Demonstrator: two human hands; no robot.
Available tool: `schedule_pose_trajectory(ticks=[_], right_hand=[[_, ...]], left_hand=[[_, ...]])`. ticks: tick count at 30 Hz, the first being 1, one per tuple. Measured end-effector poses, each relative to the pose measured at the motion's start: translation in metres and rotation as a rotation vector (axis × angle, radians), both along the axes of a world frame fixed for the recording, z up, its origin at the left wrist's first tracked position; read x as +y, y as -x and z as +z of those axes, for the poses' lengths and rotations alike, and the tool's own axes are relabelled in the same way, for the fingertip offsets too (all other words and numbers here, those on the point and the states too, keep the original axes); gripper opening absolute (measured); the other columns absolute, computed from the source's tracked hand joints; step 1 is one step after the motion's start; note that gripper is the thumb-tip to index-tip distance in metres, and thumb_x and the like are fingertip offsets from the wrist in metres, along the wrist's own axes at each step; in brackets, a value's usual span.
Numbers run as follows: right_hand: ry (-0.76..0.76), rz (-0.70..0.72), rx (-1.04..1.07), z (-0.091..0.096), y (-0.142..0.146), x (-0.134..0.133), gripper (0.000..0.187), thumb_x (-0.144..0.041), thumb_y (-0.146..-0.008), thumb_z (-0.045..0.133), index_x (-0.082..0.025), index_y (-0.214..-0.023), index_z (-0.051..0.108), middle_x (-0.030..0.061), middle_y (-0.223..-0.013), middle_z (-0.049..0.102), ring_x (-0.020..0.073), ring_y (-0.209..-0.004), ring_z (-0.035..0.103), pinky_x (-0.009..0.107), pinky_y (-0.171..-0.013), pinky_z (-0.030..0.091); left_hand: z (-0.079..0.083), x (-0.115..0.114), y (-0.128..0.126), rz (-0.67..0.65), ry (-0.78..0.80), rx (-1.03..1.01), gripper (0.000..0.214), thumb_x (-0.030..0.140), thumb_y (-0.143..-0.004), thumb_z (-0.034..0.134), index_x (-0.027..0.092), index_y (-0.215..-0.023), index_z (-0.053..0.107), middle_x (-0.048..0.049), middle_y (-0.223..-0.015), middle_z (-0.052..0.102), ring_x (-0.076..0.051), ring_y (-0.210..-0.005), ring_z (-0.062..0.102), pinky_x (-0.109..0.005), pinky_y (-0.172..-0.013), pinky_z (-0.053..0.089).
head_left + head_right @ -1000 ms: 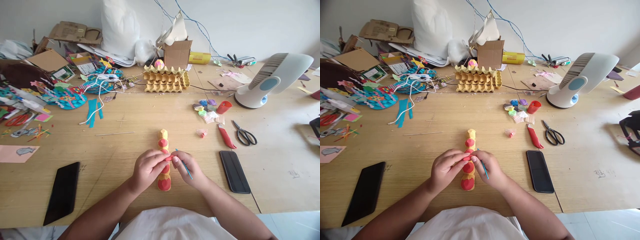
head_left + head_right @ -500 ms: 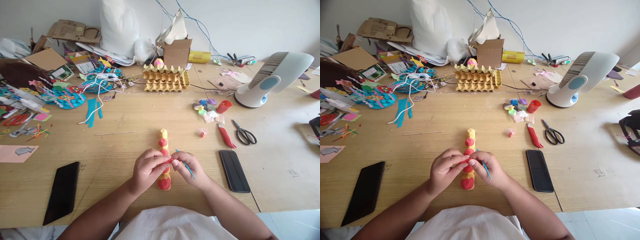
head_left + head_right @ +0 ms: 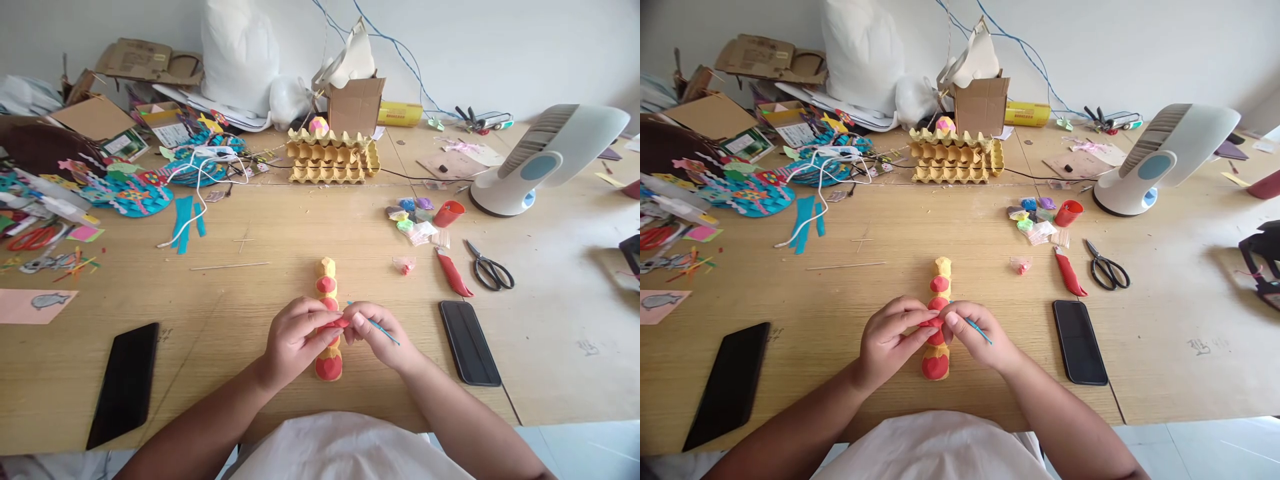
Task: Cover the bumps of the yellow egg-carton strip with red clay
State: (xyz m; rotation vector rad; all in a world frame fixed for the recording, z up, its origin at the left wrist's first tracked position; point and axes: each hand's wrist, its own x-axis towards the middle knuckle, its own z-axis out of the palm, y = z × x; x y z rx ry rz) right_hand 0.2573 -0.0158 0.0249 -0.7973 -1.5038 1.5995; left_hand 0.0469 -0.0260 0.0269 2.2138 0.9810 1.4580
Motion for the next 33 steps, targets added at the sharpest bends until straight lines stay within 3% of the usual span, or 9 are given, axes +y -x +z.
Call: schedule_pose_trajectory(ticks=[5, 13, 17, 25, 29, 33], right_hand=[[0.085, 0.026, 0.047, 0.0008, 0.0011, -0.0003, 0.044, -0.063, -0.103, 0.068, -0.022, -0.088, 0.066, -0.0003, -0.075, 0.062, 0.0144, -0.069, 0.058, 0.03, -0.072, 0.055], [0.095, -0.004, 0.011, 0.0003, 0.0027, -0.0013, 0.045, -0.062, -0.102, 0.069, -0.022, -0.084, 0.063, -0.0008, -0.074, 0.062, 0.014, -0.068, 0.057, 0.029, -0.069, 0.052], [-0.043, -0.048, -0.07, 0.0016, 0.0024, -0.0015, 0.048, -0.061, -0.109, 0.058, -0.022, -0.082, 0.064, 0.0011, -0.074, 0.064, 0.0151, -0.069, 0.06, 0.029, -0.069, 0.052], [-0.534, -0.203, -0.317, -0.0017, 0.0021, -0.0028, 0.032, -0.039, -0.112, 0.057, -0.022, -0.086, 0.066, -0.0014, -0.066, 0.059, 0.0136, -0.06, 0.049, 0.028, -0.06, 0.041], [-0.546, -0.228, -0.331, -0.0023, 0.0017, -0.0031, 0.038, -0.039, -0.114, 0.054, -0.022, -0.08, 0.062, -0.0011, -0.065, 0.057, 0.014, -0.06, 0.048, 0.029, -0.061, 0.041], [-0.449, -0.19, -0.291, 0.0004, 0.0007, -0.0029, 0.044, -0.051, -0.114, 0.051, -0.022, -0.082, 0.063, -0.0002, -0.068, 0.06, 0.0143, -0.062, 0.051, 0.029, -0.062, 0.043]], left_hand=[[0.0003, -0.0001, -0.0002, -0.01, -0.02, 0.011, 0.016, 0.015, -0.101, 0.075, 0.022, -0.115, 0.08, -0.0045, -0.097, 0.077, -0.016, -0.083, 0.075, -0.027, -0.076, 0.065], [0.0021, 0.0006, -0.0018, -0.016, -0.053, 0.041, 0.017, 0.012, -0.1, 0.075, 0.021, -0.114, 0.078, -0.0038, -0.095, 0.077, -0.016, -0.086, 0.075, -0.027, -0.08, 0.064], [0.001, 0.0015, -0.0014, 0.024, -0.09, 0.071, 0.016, 0.013, -0.099, 0.077, 0.021, -0.113, 0.077, -0.0038, -0.096, 0.078, -0.015, -0.084, 0.074, -0.026, -0.079, 0.063], [-0.0047, 0.0032, -0.0009, 0.062, -0.131, 0.129, 0.027, 0.014, -0.098, 0.08, 0.02, -0.123, 0.076, -0.0066, -0.102, 0.08, -0.017, -0.087, 0.075, -0.028, -0.081, 0.063], [-0.0027, 0.0041, -0.0006, 0.044, -0.109, 0.103, 0.025, 0.016, -0.098, 0.081, 0.02, -0.122, 0.077, -0.0054, -0.099, 0.081, -0.017, -0.086, 0.075, -0.027, -0.081, 0.063], [0.0, 0.0029, 0.0005, 0.041, -0.109, 0.112, 0.011, 0.022, -0.103, 0.076, 0.02, -0.113, 0.077, -0.0038, -0.091, 0.079, -0.016, -0.078, 0.072, -0.027, -0.075, 0.061]])
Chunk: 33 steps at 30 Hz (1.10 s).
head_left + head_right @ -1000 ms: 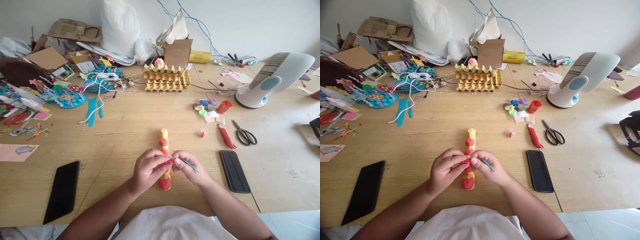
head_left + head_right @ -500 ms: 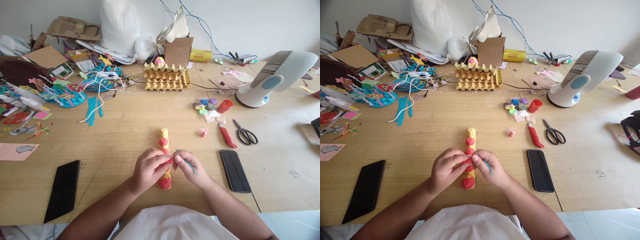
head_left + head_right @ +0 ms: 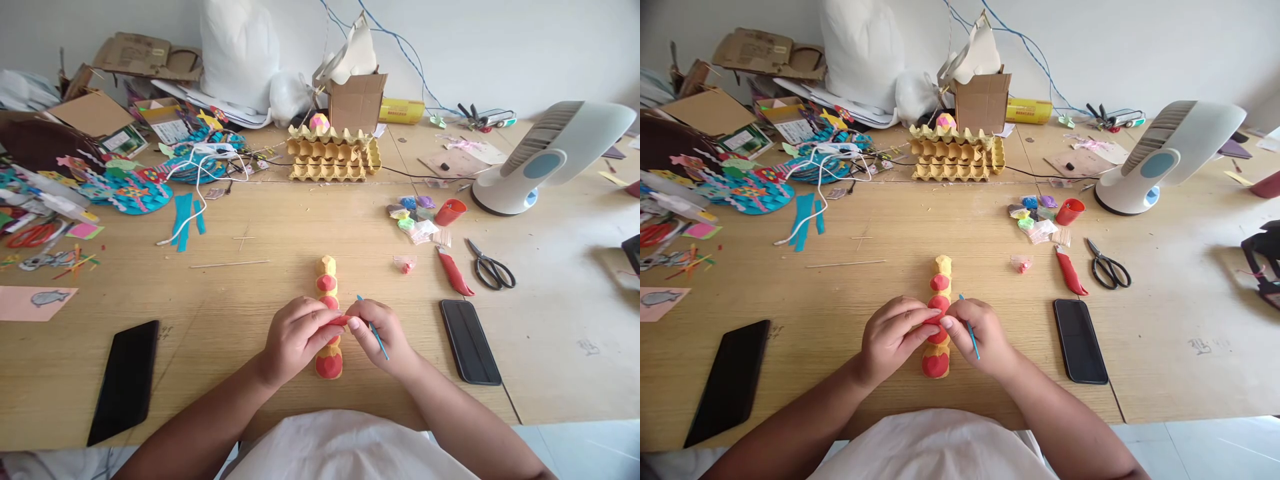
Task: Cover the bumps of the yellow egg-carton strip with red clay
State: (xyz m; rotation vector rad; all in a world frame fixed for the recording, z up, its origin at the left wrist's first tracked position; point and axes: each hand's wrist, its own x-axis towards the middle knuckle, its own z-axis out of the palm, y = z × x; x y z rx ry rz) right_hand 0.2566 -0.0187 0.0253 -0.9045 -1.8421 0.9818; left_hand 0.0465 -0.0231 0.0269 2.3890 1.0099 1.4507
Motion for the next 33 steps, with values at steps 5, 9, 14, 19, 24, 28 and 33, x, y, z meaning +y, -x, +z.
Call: schedule_pose_trajectory(ticks=[5, 9, 14, 19, 24, 28, 33], right_hand=[[0.261, 0.084, 0.093, 0.0029, 0.0014, -0.0008, 0.044, -0.057, -0.11, 0.057, -0.021, -0.085, 0.065, 0.0006, -0.074, 0.062, 0.0146, -0.065, 0.054, 0.027, -0.062, 0.046], [0.337, 0.087, 0.172, 0.0021, 0.0035, -0.0019, 0.043, -0.054, -0.108, 0.061, -0.021, -0.081, 0.064, -0.0007, -0.07, 0.059, 0.0134, -0.063, 0.05, 0.027, -0.06, 0.042], [0.356, 0.114, 0.195, 0.0022, 0.0022, -0.0012, 0.042, -0.053, -0.108, 0.063, -0.02, -0.081, 0.067, -0.0002, -0.071, 0.061, 0.0128, -0.063, 0.049, 0.027, -0.06, 0.041], [0.467, 0.144, 0.178, 0.0011, 0.002, -0.0003, 0.047, -0.061, -0.105, 0.064, -0.02, -0.082, 0.067, 0.0002, -0.071, 0.06, 0.0136, -0.065, 0.05, 0.028, -0.061, 0.042], [0.498, 0.099, 0.239, -0.0027, 0.0022, 0.0028, 0.044, -0.063, -0.1, 0.071, -0.021, -0.087, 0.066, -0.0014, -0.073, 0.058, 0.0132, -0.065, 0.05, 0.028, -0.062, 0.041], [0.465, 0.094, 0.194, -0.0034, 0.0014, 0.006, 0.044, -0.062, -0.102, 0.068, -0.021, -0.087, 0.066, -0.0012, -0.074, 0.059, 0.0135, -0.065, 0.05, 0.028, -0.062, 0.041], [0.3, 0.09, 0.062, 0.0012, 0.0009, 0.008, 0.045, -0.059, -0.108, 0.058, -0.021, -0.086, 0.064, -0.0007, -0.074, 0.058, 0.0141, -0.066, 0.05, 0.028, -0.064, 0.042]], left_hand=[[-0.0007, -0.0015, 0.0013, 0.01, -0.02, 0.052, 0.01, 0.026, -0.105, 0.072, 0.02, -0.113, 0.076, -0.0044, -0.092, 0.08, -0.018, -0.079, 0.073, -0.029, -0.076, 0.061], [-0.0011, -0.0009, -0.0002, 0.022, -0.032, 0.036, 0.025, 0.035, -0.104, 0.075, 0.02, -0.123, 0.075, -0.0067, -0.1, 0.081, -0.018, -0.084, 0.076, -0.029, -0.079, 0.063], [-0.0004, -0.0013, -0.001, -0.009, 0.013, -0.02, 0.012, 0.022, -0.102, 0.077, 0.021, -0.113, 0.076, -0.0027, -0.092, 0.079, -0.014, -0.079, 0.072, -0.026, -0.076, 0.062], [-0.0015, -0.0014, -0.0013, -0.003, -0.016, 0.017, 0.012, 0.017, -0.099, 0.078, 0.021, -0.111, 0.076, -0.003, -0.091, 0.078, -0.016, -0.078, 0.072, -0.028, -0.075, 0.062], [-0.0023, 0.0013, -0.0015, 0.0, 0.033, -0.005, 0.024, 0.02, -0.102, 0.076, 0.022, -0.126, 0.075, -0.0055, -0.103, 0.082, -0.017, -0.089, 0.078, -0.027, -0.082, 0.065], [-0.003, 0.0036, 0.0012, -0.011, 0.039, -0.011, 0.019, 0.016, -0.102, 0.074, 0.024, -0.119, 0.077, -0.0029, -0.1, 0.083, -0.016, -0.087, 0.078, -0.027, -0.082, 0.065], [-0.002, 0.0059, 0.0016, -0.069, 0.232, -0.137, 0.018, 0.014, -0.098, 0.079, 0.025, -0.112, 0.081, -0.0029, -0.1, 0.083, -0.016, -0.087, 0.08, -0.026, -0.08, 0.067]])
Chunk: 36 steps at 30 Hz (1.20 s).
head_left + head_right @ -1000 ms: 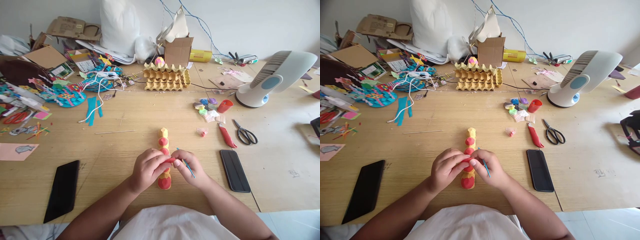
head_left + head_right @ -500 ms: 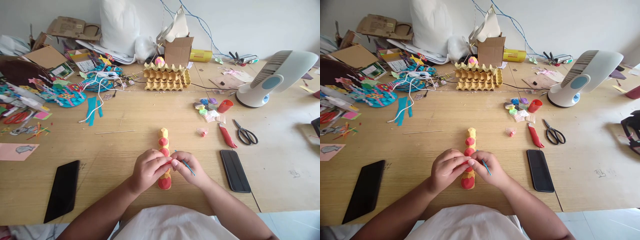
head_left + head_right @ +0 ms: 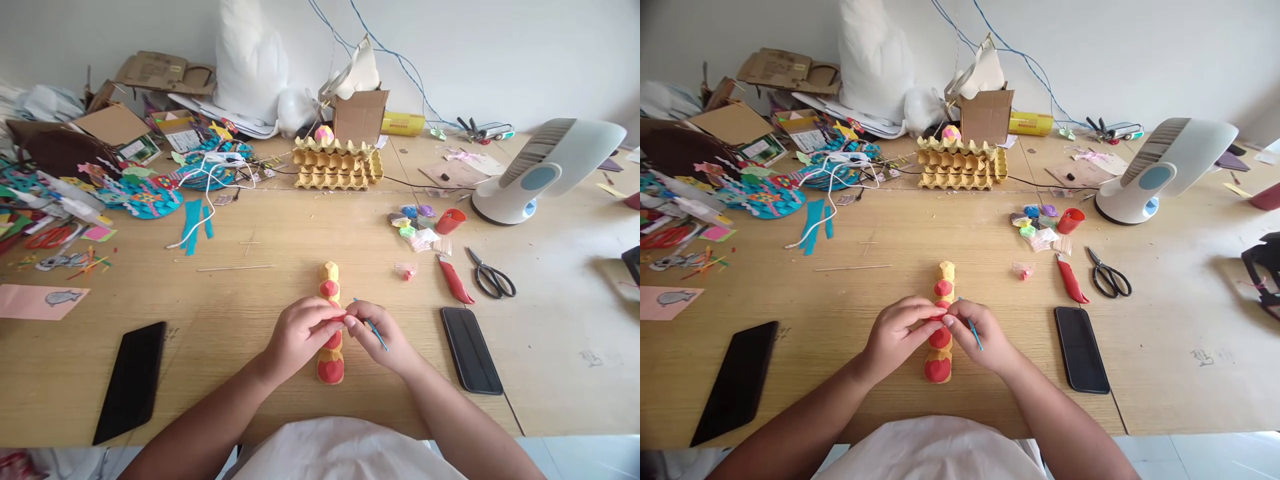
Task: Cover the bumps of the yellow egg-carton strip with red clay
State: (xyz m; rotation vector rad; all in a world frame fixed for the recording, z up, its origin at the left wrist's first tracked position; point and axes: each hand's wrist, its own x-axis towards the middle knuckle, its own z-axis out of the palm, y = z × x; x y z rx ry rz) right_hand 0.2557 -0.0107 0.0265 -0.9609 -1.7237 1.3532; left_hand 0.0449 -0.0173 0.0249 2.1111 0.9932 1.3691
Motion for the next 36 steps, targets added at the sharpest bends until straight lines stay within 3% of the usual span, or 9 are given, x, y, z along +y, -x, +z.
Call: schedule_pose_trajectory(ticks=[4, 6, 10, 15, 21, 26, 31, 36], right_hand=[[-0.125, -0.056, -0.115, 0.014, -0.002, 0.005, 0.037, -0.05, -0.111, 0.056, -0.021, -0.09, 0.066, -0.0009, -0.073, 0.058, 0.014, -0.065, 0.049, 0.029, -0.063, 0.041], [-0.148, -0.085, -0.138, 0.023, -0.001, 0.012, 0.035, -0.049, -0.111, 0.057, -0.021, -0.093, 0.068, -0.0016, -0.071, 0.058, 0.014, -0.063, 0.049, 0.029, -0.061, 0.039], [-0.187, -0.091, -0.17, 0.034, 0.005, 0.035, 0.039, -0.055, -0.108, 0.059, -0.022, -0.089, 0.066, -0.0005, -0.071, 0.061, 0.0144, -0.062, 0.049, 0.03, -0.061, 0.04], [-0.237, -0.056, -0.224, 0.034, 0.011, 0.064, 0.038, -0.053, -0.108, 0.058, -0.021, -0.088, 0.067, -0.0005, -0.072, 0.062, 0.0145, -0.063, 0.05, 0.029, -0.063, 0.04], [-0.263, -0.054, -0.345, 0.006, 0.01, 0.09, 0.027, -0.04, -0.106, 0.057, -0.021, -0.091, 0.069, 0.0011, -0.074, 0.066, 0.0159, -0.065, 0.053, 0.03, -0.066, 0.04], [-0.221, -0.102, -0.368, -0.024, 0.015, 0.102, 0.031, -0.047, -0.104, 0.059, -0.021, -0.093, 0.07, 0.0009, -0.072, 0.065, 0.0164, -0.064, 0.054, 0.03, -0.066, 0.041], [-0.191, -0.198, -0.343, -0.04, 0.019, 0.107, 0.021, -0.041, -0.099, 0.064, -0.022, -0.098, 0.072, 0.0018, -0.076, 0.069, 0.017, -0.066, 0.058, 0.031, -0.067, 0.043], [-0.166, -0.205, -0.369, -0.049, 0.02, 0.109, 0.016, -0.036, -0.097, 0.064, -0.022, -0.096, 0.072, 0.0018, -0.076, 0.071, 0.0173, -0.067, 0.06, 0.03, -0.067, 0.043]], left_hand=[[0.006, 0.007, 0.005, -0.094, 0.354, -0.169, 0.033, 0.021, -0.096, 0.082, 0.024, -0.129, 0.08, -0.0084, -0.112, 0.084, -0.021, -0.095, 0.083, -0.03, -0.078, 0.072], [0.011, 0.014, 0.009, -0.085, 0.454, -0.198, 0.033, 0.023, -0.096, 0.081, 0.024, -0.13, 0.081, -0.0101, -0.117, 0.084, -0.023, -0.099, 0.084, -0.033, -0.082, 0.072], [0.024, 0.036, 0.017, -0.033, 0.417, -0.123, 0.019, 0.028, -0.094, 0.083, 0.024, -0.112, 0.087, -0.008, -0.111, 0.086, -0.024, -0.099, 0.084, -0.034, -0.084, 0.071], [0.031, 0.06, 0.019, 0.086, 0.31, -0.031, 0.009, 0.028, -0.093, 0.081, 0.022, -0.099, 0.086, -0.0051, -0.097, 0.085, -0.021, -0.088, 0.08, -0.031, -0.077, 0.066], [-0.003, 0.083, 0.02, 0.101, 0.437, 0.001, 0.015, 0.034, -0.089, 0.082, 0.022, -0.098, 0.085, -0.0069, -0.1, 0.085, -0.022, -0.087, 0.078, -0.034, -0.079, 0.063], [-0.032, 0.098, 0.018, 0.123, 0.585, -0.054, 0.022, 0.04, -0.089, 0.08, 0.021, -0.098, 0.086, -0.0093, -0.101, 0.087, -0.026, -0.091, 0.08, -0.038, -0.084, 0.064], [-0.044, 0.102, 0.02, 0.178, 0.545, -0.073, 0.02, 0.039, -0.089, 0.079, 0.022, -0.096, 0.086, -0.0091, -0.1, 0.087, -0.025, -0.091, 0.079, -0.039, -0.086, 0.063], [-0.052, 0.102, 0.022, 0.206, 0.495, -0.064, 0.016, 0.037, -0.087, 0.078, 0.023, -0.092, 0.085, -0.008, -0.098, 0.085, -0.024, -0.089, 0.077, -0.039, -0.083, 0.061]])
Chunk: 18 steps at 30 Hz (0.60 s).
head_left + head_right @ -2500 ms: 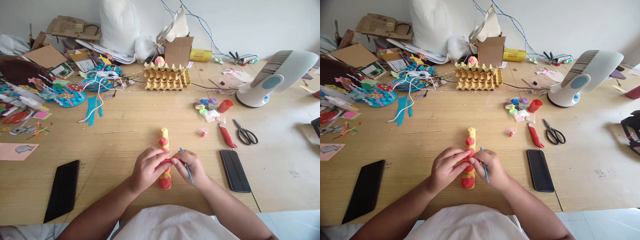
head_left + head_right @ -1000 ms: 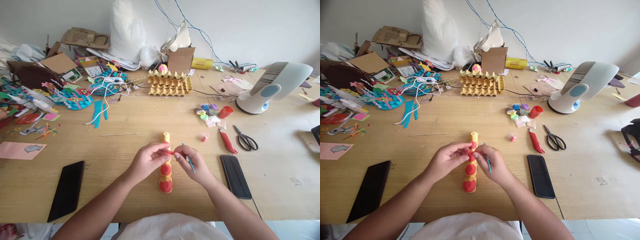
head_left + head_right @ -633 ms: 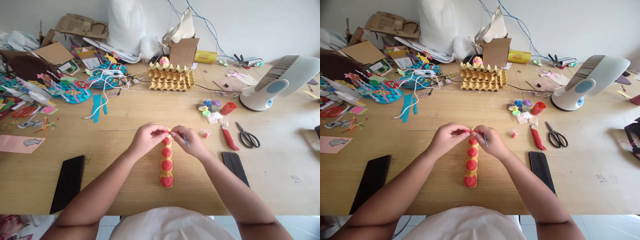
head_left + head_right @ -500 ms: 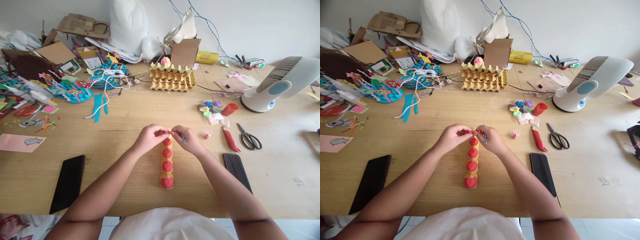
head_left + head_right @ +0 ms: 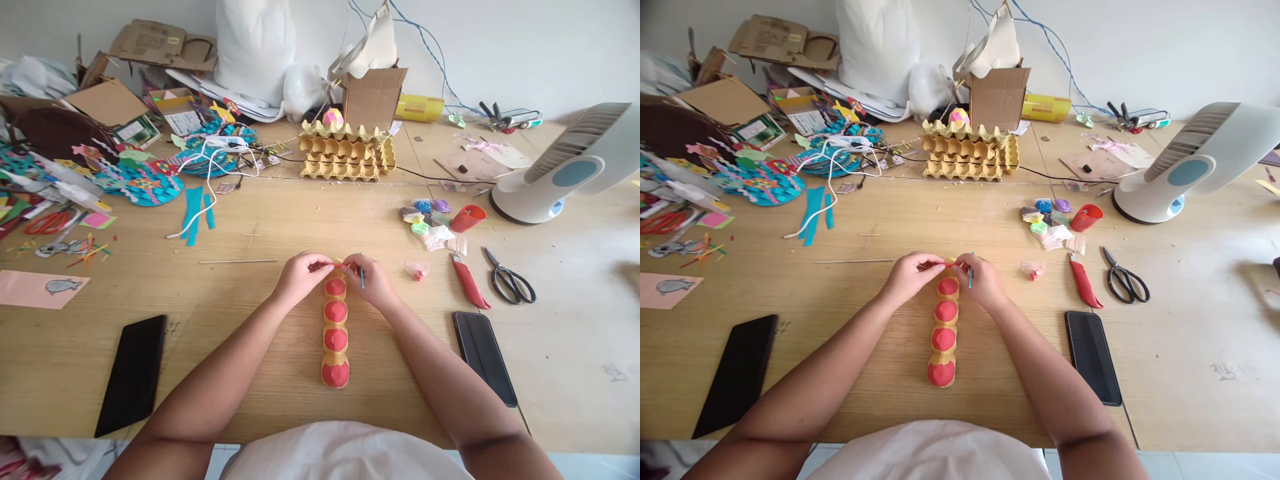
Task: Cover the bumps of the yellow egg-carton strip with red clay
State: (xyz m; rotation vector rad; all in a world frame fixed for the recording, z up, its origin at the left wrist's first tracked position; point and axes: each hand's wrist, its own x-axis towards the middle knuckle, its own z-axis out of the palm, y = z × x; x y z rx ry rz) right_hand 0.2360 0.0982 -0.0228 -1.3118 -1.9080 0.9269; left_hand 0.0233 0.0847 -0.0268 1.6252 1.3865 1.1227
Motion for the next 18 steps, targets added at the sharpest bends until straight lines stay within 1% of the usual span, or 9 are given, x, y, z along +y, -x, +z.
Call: schedule_pose_trajectory(ticks=[6, 11, 14, 18], right_hand=[[-0.018, 0.01, -0.059, 0.0007, -0.0008, -0.0006, 0.017, -0.034, -0.099, 0.062, -0.021, -0.096, 0.072, 0.0036, -0.078, 0.074, 0.0174, -0.068, 0.061, 0.03, -0.068, 0.043], [-0.022, 0.018, -0.106, 0.0004, -0.002, -0.0013, 0.016, -0.033, -0.1, 0.063, -0.022, -0.096, 0.072, 0.0033, -0.076, 0.074, 0.0177, -0.067, 0.061, 0.03, -0.066, 0.042], [-0.009, 0.022, -0.121, -0.0007, -0.0028, -0.0009, 0.015, -0.033, -0.1, 0.064, -0.021, -0.096, 0.072, 0.003, -0.076, 0.074, 0.0176, -0.067, 0.062, 0.03, -0.066, 0.042], [0.004, 0.028, -0.117, -0.0015, -0.0029, -0.0008, 0.016, -0.034, -0.101, 0.065, -0.022, -0.094, 0.071, 0.0029, -0.077, 0.074, 0.0176, -0.068, 0.063, 0.029, -0.067, 0.043]], left_hand=[[-0.0033, -0.0002, 0.0002, 0.012, -0.028, 0.029, 0.013, 0.033, -0.089, 0.076, 0.022, -0.091, 0.083, -0.0072, -0.096, 0.083, -0.022, -0.086, 0.075, -0.037, -0.081, 0.06], [-0.0036, -0.0014, 0.001, 0.019, -0.066, 0.042, 0.009, 0.03, -0.088, 0.076, 0.022, -0.092, 0.08, -0.0063, -0.098, 0.081, -0.02, -0.082, 0.071, -0.035, -0.078, 0.059], [-0.0038, -0.0013, 0.0014, 0.016, -0.101, 0.067, 0.009, 0.031, -0.089, 0.075, 0.023, -0.087, 0.078, -0.0056, -0.094, 0.078, -0.02, -0.079, 0.069, -0.034, -0.075, 0.058], [-0.0066, -0.0001, 0.0017, 0.014, -0.097, 0.072, 0.01, 0.033, -0.088, 0.075, 0.023, -0.085, 0.077, -0.0055, -0.091, 0.078, -0.02, -0.08, 0.069, -0.034, -0.075, 0.057]])
